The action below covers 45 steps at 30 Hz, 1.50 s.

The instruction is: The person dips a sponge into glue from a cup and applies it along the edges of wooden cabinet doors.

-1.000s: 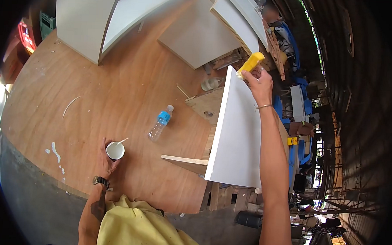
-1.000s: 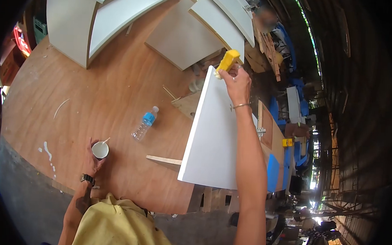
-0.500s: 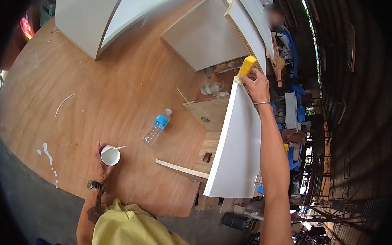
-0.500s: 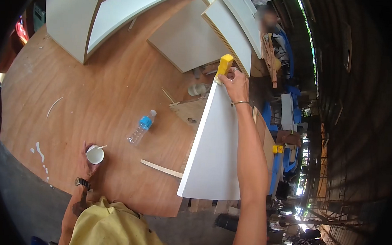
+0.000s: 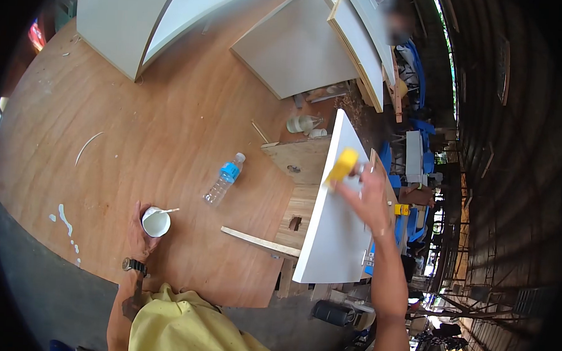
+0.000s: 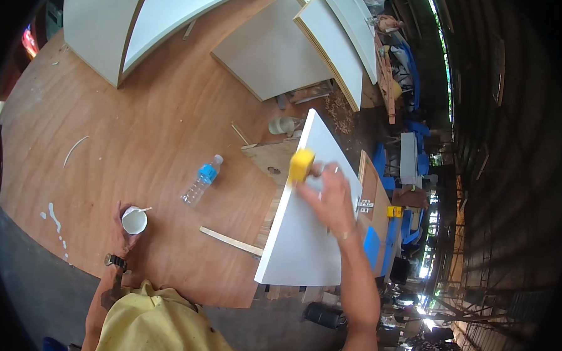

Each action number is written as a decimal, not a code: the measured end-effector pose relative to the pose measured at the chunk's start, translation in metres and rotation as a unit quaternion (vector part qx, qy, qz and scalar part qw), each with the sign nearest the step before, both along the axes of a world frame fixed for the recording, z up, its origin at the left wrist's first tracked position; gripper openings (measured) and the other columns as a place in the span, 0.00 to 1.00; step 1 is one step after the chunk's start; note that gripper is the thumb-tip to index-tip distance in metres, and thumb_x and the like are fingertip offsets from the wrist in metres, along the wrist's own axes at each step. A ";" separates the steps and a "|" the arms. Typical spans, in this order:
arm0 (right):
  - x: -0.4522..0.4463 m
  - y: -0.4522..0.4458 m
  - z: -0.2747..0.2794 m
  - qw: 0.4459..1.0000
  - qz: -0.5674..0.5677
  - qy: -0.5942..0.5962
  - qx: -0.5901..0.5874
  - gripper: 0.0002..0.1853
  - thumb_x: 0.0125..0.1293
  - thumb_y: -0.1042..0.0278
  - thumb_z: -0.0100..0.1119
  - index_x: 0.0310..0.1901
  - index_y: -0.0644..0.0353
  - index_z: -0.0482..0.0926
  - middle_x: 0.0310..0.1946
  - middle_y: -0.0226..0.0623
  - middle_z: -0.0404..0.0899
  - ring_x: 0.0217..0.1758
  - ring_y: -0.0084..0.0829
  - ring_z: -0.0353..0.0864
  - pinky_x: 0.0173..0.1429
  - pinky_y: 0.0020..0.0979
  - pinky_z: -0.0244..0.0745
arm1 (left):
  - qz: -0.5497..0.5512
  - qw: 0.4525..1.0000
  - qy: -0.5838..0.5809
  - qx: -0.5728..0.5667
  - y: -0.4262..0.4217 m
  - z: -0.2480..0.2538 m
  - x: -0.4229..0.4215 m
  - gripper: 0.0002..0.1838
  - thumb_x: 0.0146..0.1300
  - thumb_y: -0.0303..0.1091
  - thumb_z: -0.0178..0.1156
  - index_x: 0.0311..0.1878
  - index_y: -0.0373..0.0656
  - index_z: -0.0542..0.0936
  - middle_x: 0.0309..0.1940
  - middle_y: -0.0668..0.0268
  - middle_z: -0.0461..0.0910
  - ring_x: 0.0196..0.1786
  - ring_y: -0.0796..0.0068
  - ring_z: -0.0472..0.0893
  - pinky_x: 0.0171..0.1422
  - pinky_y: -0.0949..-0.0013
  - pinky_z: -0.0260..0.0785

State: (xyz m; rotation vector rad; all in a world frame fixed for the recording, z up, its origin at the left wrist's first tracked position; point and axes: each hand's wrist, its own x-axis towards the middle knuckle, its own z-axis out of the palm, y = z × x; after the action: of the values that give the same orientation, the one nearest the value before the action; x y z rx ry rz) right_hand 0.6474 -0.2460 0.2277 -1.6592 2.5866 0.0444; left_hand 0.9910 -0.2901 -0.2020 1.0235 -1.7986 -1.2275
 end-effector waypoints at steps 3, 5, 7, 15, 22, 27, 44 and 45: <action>0.047 0.025 0.013 0.998 0.056 -0.035 0.019 0.16 0.52 0.64 0.73 0.39 0.64 0.81 0.35 0.45 0.77 0.41 0.43 0.78 0.44 0.39 0.73 | 0.003 1.000 0.021 0.008 0.000 -0.001 -0.001 0.53 0.48 0.42 0.73 0.73 0.37 0.53 0.57 0.54 0.76 0.56 0.53 0.77 0.63 0.56 0.67; 0.062 0.034 0.024 0.996 0.055 -0.069 0.032 0.16 0.52 0.64 0.73 0.39 0.63 0.82 0.36 0.44 0.77 0.41 0.42 0.78 0.45 0.38 0.73 | 0.006 1.000 0.020 0.001 0.000 -0.003 -0.002 0.53 0.48 0.40 0.73 0.73 0.37 0.53 0.57 0.54 0.76 0.56 0.54 0.78 0.62 0.56 0.67; 0.049 0.028 0.030 0.997 0.035 -0.067 -0.033 0.17 0.53 0.63 0.73 0.40 0.64 0.82 0.35 0.43 0.77 0.39 0.39 0.78 0.45 0.36 0.73 | 0.001 1.000 0.017 -0.001 0.001 -0.001 0.000 0.53 0.48 0.39 0.73 0.73 0.37 0.53 0.57 0.54 0.76 0.55 0.54 0.78 0.62 0.57 0.68; -0.070 -0.033 -0.005 0.979 -0.057 -0.083 -0.176 0.20 0.56 0.58 0.70 0.44 0.65 0.82 0.35 0.43 0.81 0.40 0.34 0.82 0.45 0.36 0.74 | 0.006 0.999 0.030 0.018 0.000 -0.002 -0.004 0.52 0.47 0.37 0.73 0.73 0.36 0.53 0.57 0.54 0.76 0.56 0.54 0.78 0.62 0.57 0.69; -0.070 -0.032 -0.015 0.992 -0.029 -0.019 -0.121 0.22 0.54 0.56 0.71 0.44 0.65 0.83 0.34 0.45 0.80 0.37 0.39 0.82 0.44 0.36 0.74 | 0.000 1.000 0.015 -0.008 -0.002 0.002 -0.001 0.53 0.47 0.36 0.73 0.73 0.37 0.53 0.57 0.54 0.76 0.56 0.53 0.78 0.62 0.57 0.69; -0.024 -0.004 -0.006 0.997 -0.020 0.005 -0.069 0.20 0.54 0.60 0.72 0.43 0.65 0.82 0.34 0.43 0.77 0.37 0.41 0.79 0.43 0.36 0.73 | 0.002 1.000 -0.004 0.001 0.000 -0.004 -0.001 0.53 0.47 0.37 0.74 0.73 0.38 0.52 0.58 0.54 0.76 0.57 0.53 0.78 0.62 0.57 0.69; 0.201 0.114 -0.041 0.965 0.123 -0.227 -0.038 0.28 0.56 0.68 0.67 0.60 0.60 0.74 0.43 0.34 0.77 0.46 0.33 0.73 0.52 0.34 0.70 | -0.107 0.993 0.055 0.006 -0.002 0.106 0.061 0.65 0.41 0.56 0.77 0.74 0.34 0.47 0.69 0.46 0.57 0.71 0.50 0.60 0.75 0.52 0.52; 0.211 0.111 -0.052 0.965 0.113 -0.227 -0.070 0.27 0.57 0.68 0.67 0.60 0.60 0.74 0.43 0.34 0.77 0.46 0.33 0.74 0.52 0.34 0.70 | -0.134 0.983 0.103 0.073 0.003 0.146 0.066 0.64 0.40 0.56 0.77 0.73 0.34 0.51 0.67 0.46 0.60 0.69 0.49 0.63 0.74 0.52 0.55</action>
State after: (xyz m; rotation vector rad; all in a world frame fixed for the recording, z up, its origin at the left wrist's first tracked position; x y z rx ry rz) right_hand 0.8580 -0.1351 0.1757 -1.7512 2.0966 -0.4626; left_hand 1.0571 -0.2875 -0.0565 0.7146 -1.7439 -1.5877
